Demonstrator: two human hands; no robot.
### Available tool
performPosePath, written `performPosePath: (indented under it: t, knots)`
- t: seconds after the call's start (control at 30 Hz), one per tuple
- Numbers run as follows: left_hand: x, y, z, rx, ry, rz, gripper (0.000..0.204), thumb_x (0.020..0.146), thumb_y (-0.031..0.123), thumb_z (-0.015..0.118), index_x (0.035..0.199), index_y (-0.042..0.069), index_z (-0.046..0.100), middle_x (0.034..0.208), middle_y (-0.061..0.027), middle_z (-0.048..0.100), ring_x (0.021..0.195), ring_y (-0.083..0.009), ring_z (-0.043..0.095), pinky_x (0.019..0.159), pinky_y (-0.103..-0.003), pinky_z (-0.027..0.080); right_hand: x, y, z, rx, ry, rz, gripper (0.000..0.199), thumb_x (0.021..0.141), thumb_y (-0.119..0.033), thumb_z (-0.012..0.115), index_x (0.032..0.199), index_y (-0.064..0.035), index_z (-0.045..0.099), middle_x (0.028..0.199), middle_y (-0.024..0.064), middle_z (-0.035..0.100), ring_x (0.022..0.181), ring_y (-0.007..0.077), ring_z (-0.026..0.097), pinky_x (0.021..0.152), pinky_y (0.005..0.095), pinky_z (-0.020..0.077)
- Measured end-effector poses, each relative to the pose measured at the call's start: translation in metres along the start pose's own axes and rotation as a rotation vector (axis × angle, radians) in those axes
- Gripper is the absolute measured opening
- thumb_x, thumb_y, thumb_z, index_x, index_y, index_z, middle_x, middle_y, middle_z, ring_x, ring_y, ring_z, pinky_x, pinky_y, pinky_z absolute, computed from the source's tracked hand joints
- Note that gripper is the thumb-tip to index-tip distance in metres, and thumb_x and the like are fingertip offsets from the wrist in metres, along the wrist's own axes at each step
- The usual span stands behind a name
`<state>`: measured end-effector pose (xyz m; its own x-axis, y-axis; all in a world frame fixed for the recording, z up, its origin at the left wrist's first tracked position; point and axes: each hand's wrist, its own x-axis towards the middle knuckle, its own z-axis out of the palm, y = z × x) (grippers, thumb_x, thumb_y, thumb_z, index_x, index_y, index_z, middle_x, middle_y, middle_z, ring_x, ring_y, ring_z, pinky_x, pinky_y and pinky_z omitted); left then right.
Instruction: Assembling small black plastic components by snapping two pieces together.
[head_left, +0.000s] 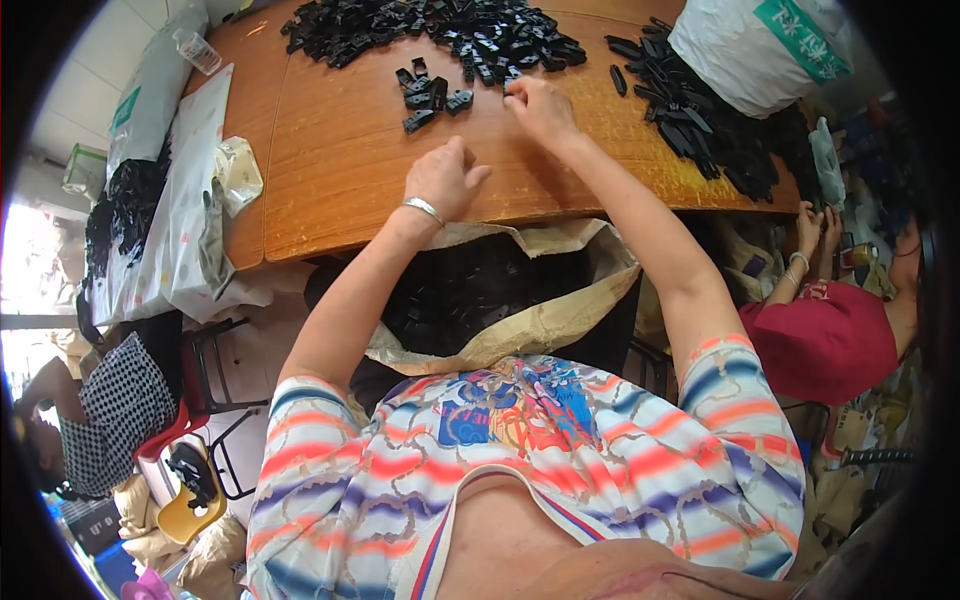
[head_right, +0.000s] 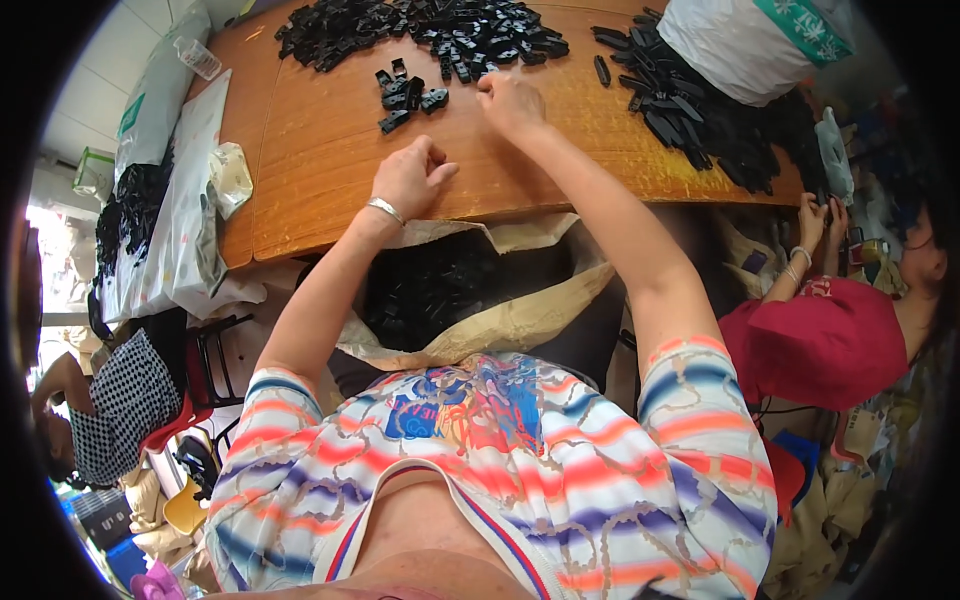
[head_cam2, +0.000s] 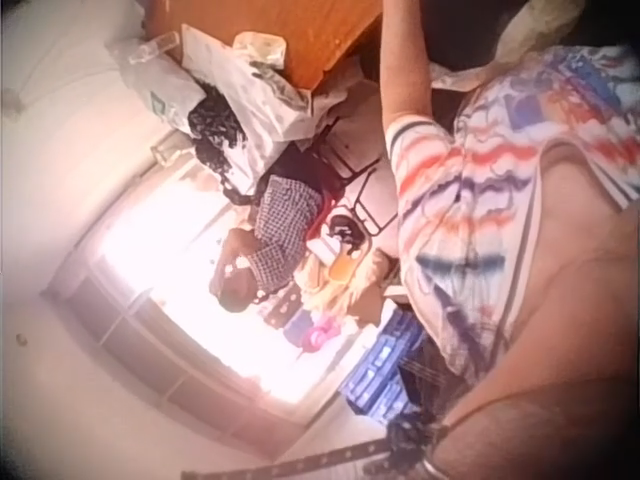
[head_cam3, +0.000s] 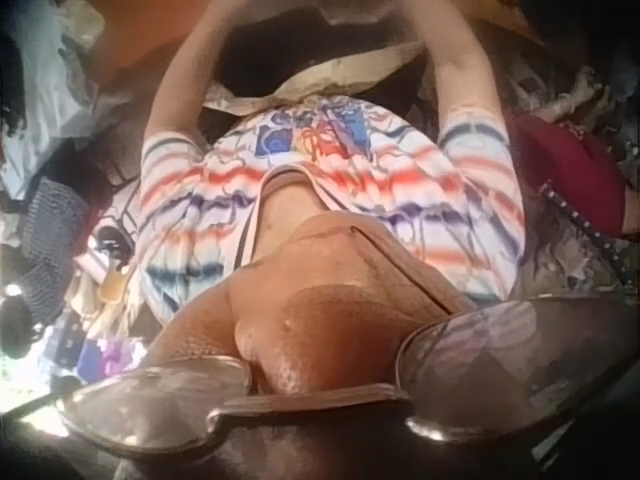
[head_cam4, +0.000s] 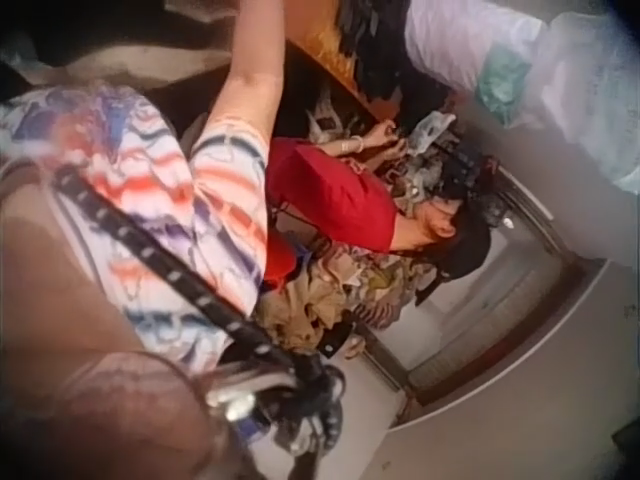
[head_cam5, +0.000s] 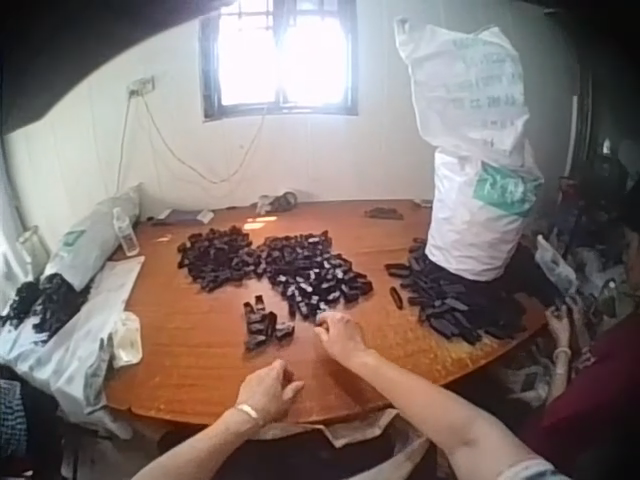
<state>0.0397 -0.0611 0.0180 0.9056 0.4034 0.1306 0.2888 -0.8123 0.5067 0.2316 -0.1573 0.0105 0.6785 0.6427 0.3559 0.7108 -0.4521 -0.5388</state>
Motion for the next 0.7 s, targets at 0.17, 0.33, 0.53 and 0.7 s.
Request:
performPosePath:
  t: [0.17,0.33,0.53,0.7]
  knots:
    - [-0.002,-0.005,-0.007,0.021,0.083,0.109,0.023,0.081,0.013,0.065,0.104,0.010,0.059,0.094,-0.0121,0.064,0.090,-0.0316,0.062,0.076,-0.041,0.051,0.029,-0.004,0.022,-0.336,-0.103,0.073,0.046,0.083,-0.035,0.069,0.119,-0.0097,0.056,0.116,0.0188,0.060,0.102,0.0361,0.061,0.086,0.0430,0.0501]
    - [0.011,-0.018,-0.014,0.165,0.001,0.120,0.031,0.077,0.009,0.069,0.107,0.014,0.062,0.105,-0.0097,0.057,0.103,-0.0288,0.057,0.082,-0.039,0.051,0.029,0.006,0.022,-0.308,-0.048,0.011,0.032,0.084,-0.028,0.065,0.106,-0.0058,0.061,0.104,0.0174,0.065,0.094,0.0327,0.064,0.080,0.0432,0.0519]
    - [0.009,-0.025,-0.009,0.113,0.060,0.178,0.031,0.076,0.013,0.072,0.105,0.015,0.064,0.095,-0.0094,0.053,0.096,-0.0296,0.056,0.079,-0.039,0.049,-0.009,0.002,-0.004,0.302,-0.233,0.253,0.019,0.079,-0.012,0.051,0.078,0.0002,0.066,0.058,0.0114,0.066,0.055,0.0208,0.067,0.060,0.0332,0.0547]
    - [0.004,-0.031,-0.005,0.001,0.091,0.181,0.031,0.075,0.016,0.074,0.104,0.013,0.064,0.094,-0.0085,0.053,0.087,-0.0256,0.058,0.075,-0.036,0.050,-0.031,0.004,-0.013,0.380,-0.241,0.286,0.018,0.082,-0.011,0.055,0.085,0.0041,0.065,0.073,0.0152,0.069,0.061,0.0226,0.068,0.061,0.0330,0.0550]
